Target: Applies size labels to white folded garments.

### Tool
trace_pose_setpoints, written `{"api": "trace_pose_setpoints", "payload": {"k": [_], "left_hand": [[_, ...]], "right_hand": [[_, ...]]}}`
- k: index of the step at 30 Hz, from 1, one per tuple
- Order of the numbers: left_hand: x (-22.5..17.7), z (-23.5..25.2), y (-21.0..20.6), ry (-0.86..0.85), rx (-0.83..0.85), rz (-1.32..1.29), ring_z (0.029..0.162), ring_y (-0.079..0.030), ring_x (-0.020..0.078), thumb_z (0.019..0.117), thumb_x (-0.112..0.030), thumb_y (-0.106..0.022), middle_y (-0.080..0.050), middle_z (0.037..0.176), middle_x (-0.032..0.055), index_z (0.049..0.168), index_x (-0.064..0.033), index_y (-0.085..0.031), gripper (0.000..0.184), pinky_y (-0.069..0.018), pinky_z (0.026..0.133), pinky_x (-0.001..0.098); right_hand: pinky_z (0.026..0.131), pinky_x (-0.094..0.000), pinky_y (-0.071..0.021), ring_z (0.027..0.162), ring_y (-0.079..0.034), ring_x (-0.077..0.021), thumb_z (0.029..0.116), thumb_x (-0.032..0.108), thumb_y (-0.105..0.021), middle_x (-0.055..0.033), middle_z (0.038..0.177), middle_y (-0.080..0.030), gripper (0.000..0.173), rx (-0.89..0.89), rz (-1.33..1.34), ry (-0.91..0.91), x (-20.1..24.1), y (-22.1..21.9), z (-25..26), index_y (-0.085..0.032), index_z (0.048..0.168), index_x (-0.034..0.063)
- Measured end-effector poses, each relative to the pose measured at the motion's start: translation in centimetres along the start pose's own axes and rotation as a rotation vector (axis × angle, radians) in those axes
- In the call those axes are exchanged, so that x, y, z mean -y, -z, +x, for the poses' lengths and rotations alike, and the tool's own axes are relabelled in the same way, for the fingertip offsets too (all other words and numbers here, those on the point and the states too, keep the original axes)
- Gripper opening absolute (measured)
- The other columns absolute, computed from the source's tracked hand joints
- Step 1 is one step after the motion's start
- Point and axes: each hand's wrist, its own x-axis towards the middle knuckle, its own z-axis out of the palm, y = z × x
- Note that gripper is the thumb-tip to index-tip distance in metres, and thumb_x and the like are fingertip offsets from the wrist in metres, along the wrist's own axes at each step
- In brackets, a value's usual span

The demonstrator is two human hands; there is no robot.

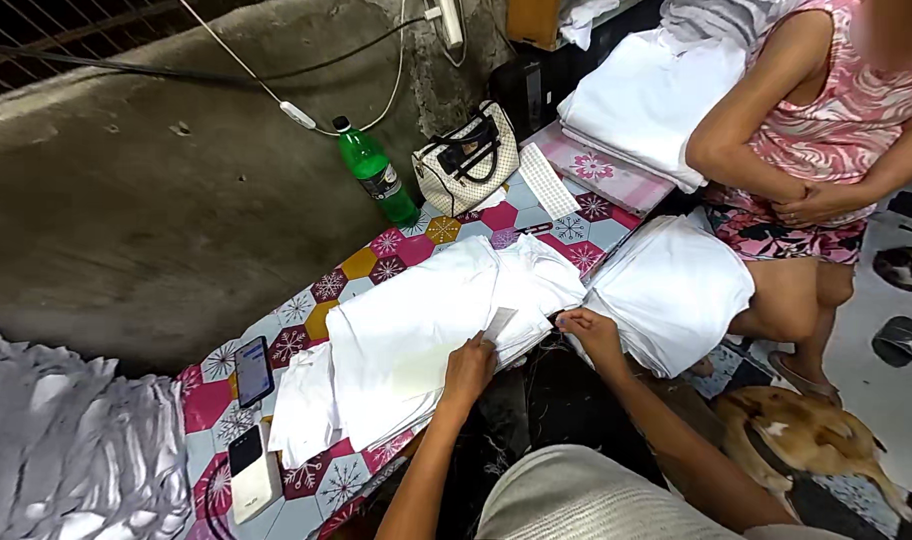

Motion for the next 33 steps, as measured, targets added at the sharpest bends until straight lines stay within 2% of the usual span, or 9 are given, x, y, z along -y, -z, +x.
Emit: {"api": "trace_pose_setpoints", "payload": {"k": [6,9,12,14,20,24,26,28,33], "left_hand": [[0.3,0.2,0.3,0.002,-0.043,-0.085,0.096,-0.072,0.0414,0.1028,-0.017,-0.053,-0.075,0.101,0.0224,0.111,0.0015,-0.075,0.03,-0.0539,0.087,0.0603],[0.1,0.2,0.2,-0.004,-0.026,-0.052,0.098,-0.072,0.0408,0.1033,-0.019,-0.054,-0.075,0.105,0.0214,0.113,-0.0003,-0.075,0.03,-0.0539,0.087,0.0604],[-0.1,0.1,-0.3,-0.022,-0.02,0.025,0.1,-0.072,0.0396,0.1003,-0.018,-0.059,-0.074,0.11,0.0205,0.109,-0.0003,-0.075,0.026,-0.0542,0.085,0.0601],[0.0,0.1,-0.6,-0.027,-0.057,0.017,0.097,-0.072,0.0407,0.0999,-0.016,-0.058,-0.074,0.107,0.0215,0.108,0.0012,-0.075,0.026,-0.0543,0.083,0.0603],[0.6,0.6,0.6,0.056,-0.136,-0.222,0.095,-0.072,0.0377,0.1002,-0.015,-0.056,-0.074,0.096,0.0216,0.105,0.0039,-0.074,0.027,-0.0537,0.09,0.056],[0.0,0.3,-0.2,0.03,-0.397,-0.176,0.081,-0.073,0.0374,0.0964,-0.011,-0.059,-0.073,0.088,0.0217,0.099,0.0056,-0.074,0.023,-0.0577,0.076,0.0544],[0.0,0.1,-0.6,-0.004,-0.446,-0.134,0.076,-0.073,0.036,0.0956,-0.011,-0.061,-0.073,0.087,0.0207,0.097,0.0048,-0.074,0.021,-0.0589,0.07,0.0525],[0.1,0.1,-1.0,-0.022,-0.458,-0.114,0.073,-0.073,0.0353,0.0951,-0.01,-0.061,-0.073,0.086,0.0204,0.096,0.0042,-0.074,0.019,-0.059,0.068,0.0517],[0.3,0.2,-0.8,-0.01,-0.411,-0.149,0.078,-0.073,0.036,0.0964,-0.01,-0.06,-0.073,0.088,0.0208,0.099,0.0046,-0.074,0.021,-0.0587,0.073,0.0521]], "right_hand": [[0.087,-0.031,-0.061,0.094,-0.075,-0.0185,0.0935,0.005,-0.068,-0.0148,0.104,-0.076,0.013,0.229,-0.259,0.372,-0.4,-3.7,-3.2,-0.078,0.098,-0.0019],[0.086,-0.0311,-0.061,0.092,-0.075,-0.0198,0.0923,0.003,-0.067,-0.0143,0.102,-0.076,0.011,0.27,-0.299,0.513,-0.6,-5.8,-3.9,-0.077,0.095,-0.0017],[0.084,-0.0312,-0.061,0.089,-0.075,-0.0199,0.0921,0.003,-0.067,-0.0136,0.101,-0.076,0.011,0.278,-0.349,0.519,-0.6,-5.9,-3.8,-0.077,0.094,-0.0012],[0.085,-0.0323,-0.0611,0.09,-0.075,-0.021,0.0926,0.003,-0.066,-0.0139,0.102,-0.076,0.011,0.273,-0.378,0.547,-0.8,-5.7,-3.6,-0.076,0.095,-0.0012],[0.089,-0.035,-0.0609,0.098,-0.075,-0.0242,0.0959,0.003,-0.062,-0.0155,0.105,-0.075,0.014,0.3,-0.385,0.81,-1.5,-8.7,-3.2,-0.075,0.097,-0.002],[0.08,-0.042,-0.0632,0.092,-0.076,-0.0299,0.0956,0.002,-0.061,-0.0181,0.102,-0.075,0.015,0.137,-0.576,0.824,-2.9,-9.8,-0.2,-0.075,0.097,-0.0038],[0.073,-0.0418,-0.0631,0.086,-0.075,-0.0305,0.0938,0.001,-0.061,-0.0182,0.096,-0.074,0.014,0.056,-0.689,0.847,-3.5,-9.9,0.8,-0.074,0.094,-0.0036],[0.076,-0.0419,-0.0627,0.09,-0.075,-0.0317,0.0924,-0.001,-0.061,-0.0184,0.096,-0.073,0.012,0.053,-0.753,0.855,-3.8,-10.0,0.9,-0.074,0.092,-0.0038],[0.092,-0.0422,-0.0586,0.104,-0.07,-0.0333,0.0934,-0.006,-0.058,-0.018,0.105,-0.072,0.017,0.228,-0.804,0.747,-4.1,-9.4,-0.1,-0.075,0.095,-0.0027]]}}
